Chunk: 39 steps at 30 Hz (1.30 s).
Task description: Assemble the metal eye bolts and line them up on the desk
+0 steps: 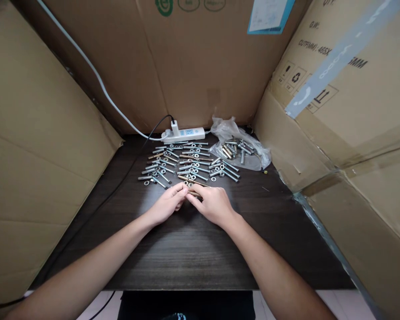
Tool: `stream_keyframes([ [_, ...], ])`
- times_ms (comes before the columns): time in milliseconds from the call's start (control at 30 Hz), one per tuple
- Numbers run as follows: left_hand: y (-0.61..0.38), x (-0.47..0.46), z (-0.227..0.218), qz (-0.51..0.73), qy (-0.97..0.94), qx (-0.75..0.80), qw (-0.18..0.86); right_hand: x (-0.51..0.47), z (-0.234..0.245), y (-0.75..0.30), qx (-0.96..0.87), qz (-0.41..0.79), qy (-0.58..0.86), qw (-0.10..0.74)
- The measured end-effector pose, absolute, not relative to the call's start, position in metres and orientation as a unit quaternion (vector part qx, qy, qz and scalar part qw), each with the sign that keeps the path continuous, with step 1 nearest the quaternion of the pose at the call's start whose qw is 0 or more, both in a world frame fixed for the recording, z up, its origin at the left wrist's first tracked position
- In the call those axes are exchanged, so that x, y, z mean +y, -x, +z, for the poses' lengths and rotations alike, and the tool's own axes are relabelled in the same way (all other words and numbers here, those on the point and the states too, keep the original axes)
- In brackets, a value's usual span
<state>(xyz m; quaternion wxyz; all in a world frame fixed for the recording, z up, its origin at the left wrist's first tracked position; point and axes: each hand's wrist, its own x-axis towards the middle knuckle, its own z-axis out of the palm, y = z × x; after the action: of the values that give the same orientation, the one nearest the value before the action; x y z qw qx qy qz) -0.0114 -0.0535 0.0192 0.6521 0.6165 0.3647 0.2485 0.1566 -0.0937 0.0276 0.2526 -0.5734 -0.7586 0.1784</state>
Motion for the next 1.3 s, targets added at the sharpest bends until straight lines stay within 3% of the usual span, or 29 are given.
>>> stream_keyframes([
  [333, 0.021, -0.041, 0.028, 0.283, -0.725, 0.407, 0.478, -0.096, 0.047, -0.192, -0.722, 0.157, 0.652, 0.170],
  [600, -0.010, -0.035, 0.029, 0.246, -0.824, 0.409, 0.306, -0.096, 0.033, -0.242, -0.635, 0.144, 0.750, 0.119],
  [1033, -0.057, -0.013, 0.028, 0.062, -0.906, 0.404, 0.112, -0.088, 0.016, -0.251, -0.630, 0.087, 0.743, 0.206],
  [1300, -0.065, -0.011, 0.037, 0.012, -0.921, 0.380, 0.079, -0.086, 0.013, -0.252, -0.629, 0.103, 0.734, 0.236],
])
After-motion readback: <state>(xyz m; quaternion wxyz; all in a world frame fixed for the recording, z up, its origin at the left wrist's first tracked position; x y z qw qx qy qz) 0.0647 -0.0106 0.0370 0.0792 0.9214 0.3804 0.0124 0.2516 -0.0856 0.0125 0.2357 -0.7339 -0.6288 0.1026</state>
